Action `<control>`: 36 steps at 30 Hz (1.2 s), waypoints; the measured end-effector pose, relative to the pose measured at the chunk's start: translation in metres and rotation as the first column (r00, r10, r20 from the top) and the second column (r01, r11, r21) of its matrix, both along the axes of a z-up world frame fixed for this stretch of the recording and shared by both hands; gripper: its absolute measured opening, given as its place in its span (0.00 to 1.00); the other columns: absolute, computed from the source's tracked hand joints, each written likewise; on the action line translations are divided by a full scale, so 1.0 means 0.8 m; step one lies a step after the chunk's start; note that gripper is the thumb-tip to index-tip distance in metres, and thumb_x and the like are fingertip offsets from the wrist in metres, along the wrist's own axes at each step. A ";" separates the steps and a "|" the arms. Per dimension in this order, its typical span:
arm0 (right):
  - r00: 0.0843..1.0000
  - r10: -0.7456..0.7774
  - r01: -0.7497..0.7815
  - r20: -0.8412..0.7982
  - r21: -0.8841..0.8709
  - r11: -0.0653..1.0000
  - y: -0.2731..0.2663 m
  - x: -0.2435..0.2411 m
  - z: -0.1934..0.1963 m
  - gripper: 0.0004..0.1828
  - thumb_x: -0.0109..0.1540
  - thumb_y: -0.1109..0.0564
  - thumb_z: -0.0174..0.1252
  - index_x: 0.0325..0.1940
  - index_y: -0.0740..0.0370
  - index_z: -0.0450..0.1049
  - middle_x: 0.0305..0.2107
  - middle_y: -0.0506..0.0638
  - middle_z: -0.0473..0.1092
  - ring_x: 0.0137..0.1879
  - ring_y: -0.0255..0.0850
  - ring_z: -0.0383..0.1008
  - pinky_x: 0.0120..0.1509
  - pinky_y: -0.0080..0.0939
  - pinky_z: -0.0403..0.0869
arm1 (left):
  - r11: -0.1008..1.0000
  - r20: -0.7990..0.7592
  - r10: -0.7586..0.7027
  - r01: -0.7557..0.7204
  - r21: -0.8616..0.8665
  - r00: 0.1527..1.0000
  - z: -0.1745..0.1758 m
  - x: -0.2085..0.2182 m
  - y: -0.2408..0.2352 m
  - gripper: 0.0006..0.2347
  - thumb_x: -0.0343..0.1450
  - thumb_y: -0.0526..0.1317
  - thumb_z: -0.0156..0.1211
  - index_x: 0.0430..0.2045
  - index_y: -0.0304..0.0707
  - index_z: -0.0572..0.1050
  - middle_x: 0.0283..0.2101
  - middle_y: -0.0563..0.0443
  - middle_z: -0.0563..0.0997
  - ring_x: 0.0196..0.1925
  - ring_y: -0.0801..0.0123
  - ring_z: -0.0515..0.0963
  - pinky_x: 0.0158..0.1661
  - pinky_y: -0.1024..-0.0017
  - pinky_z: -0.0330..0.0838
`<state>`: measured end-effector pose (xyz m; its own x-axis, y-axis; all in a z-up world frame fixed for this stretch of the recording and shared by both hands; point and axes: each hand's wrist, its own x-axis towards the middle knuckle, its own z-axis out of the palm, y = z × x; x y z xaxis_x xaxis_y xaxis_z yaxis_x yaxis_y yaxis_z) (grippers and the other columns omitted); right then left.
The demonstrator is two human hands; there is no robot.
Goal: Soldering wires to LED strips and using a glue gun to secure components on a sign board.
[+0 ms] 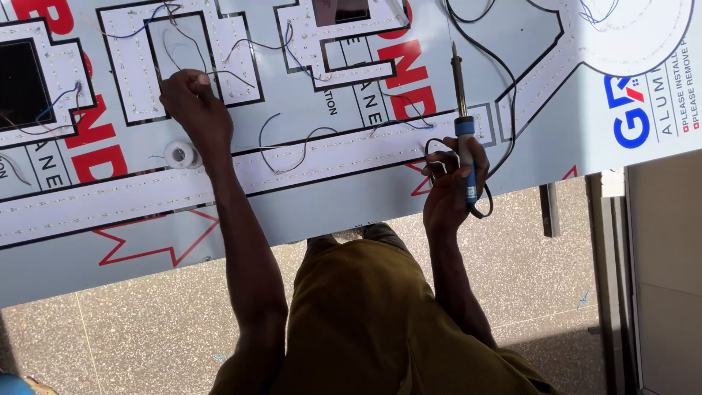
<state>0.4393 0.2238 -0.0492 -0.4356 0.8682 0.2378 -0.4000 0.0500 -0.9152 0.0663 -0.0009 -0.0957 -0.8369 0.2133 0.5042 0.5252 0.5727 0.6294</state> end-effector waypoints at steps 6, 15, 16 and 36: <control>0.984 -0.172 0.173 0.034 -0.015 0.985 0.075 0.046 -0.006 0.26 0.82 0.38 0.41 0.81 0.49 0.58 0.67 0.57 0.70 0.59 0.43 0.81 0.51 0.38 0.85 | 0.905 0.313 -0.265 0.123 0.407 0.912 0.063 0.213 0.134 0.09 0.88 0.47 0.50 0.47 0.46 0.72 0.46 0.52 0.70 0.51 0.61 0.67 0.53 0.59 0.68; 0.956 -0.292 0.286 -0.006 -0.190 0.939 0.151 0.103 -0.009 0.28 0.81 0.35 0.46 0.81 0.48 0.58 0.65 0.52 0.69 0.61 0.39 0.81 0.54 0.35 0.86 | 0.637 0.354 -0.756 0.495 0.591 0.550 0.058 0.347 0.479 0.07 0.87 0.44 0.52 0.53 0.44 0.73 0.50 0.50 0.75 0.54 0.60 0.78 0.56 0.59 0.74; 0.956 -0.295 0.287 -0.008 -0.206 0.936 0.153 0.107 -0.008 0.29 0.81 0.35 0.47 0.81 0.48 0.58 0.64 0.52 0.69 0.60 0.40 0.81 0.54 0.35 0.86 | 0.554 0.300 -0.824 0.567 0.610 0.481 0.069 0.344 0.518 0.08 0.88 0.41 0.53 0.60 0.41 0.72 0.56 0.45 0.75 0.61 0.54 0.79 0.61 0.55 0.76; 0.970 0.241 -0.243 0.031 0.078 0.967 0.084 0.017 -0.060 0.32 0.79 0.34 0.52 0.80 0.53 0.59 0.64 0.58 0.68 0.61 0.48 0.81 0.52 0.44 0.86 | 0.931 0.448 -0.301 0.158 0.329 0.842 0.067 0.272 0.103 0.08 0.87 0.36 0.57 0.55 0.37 0.81 0.51 0.41 0.86 0.57 0.48 0.86 0.61 0.50 0.79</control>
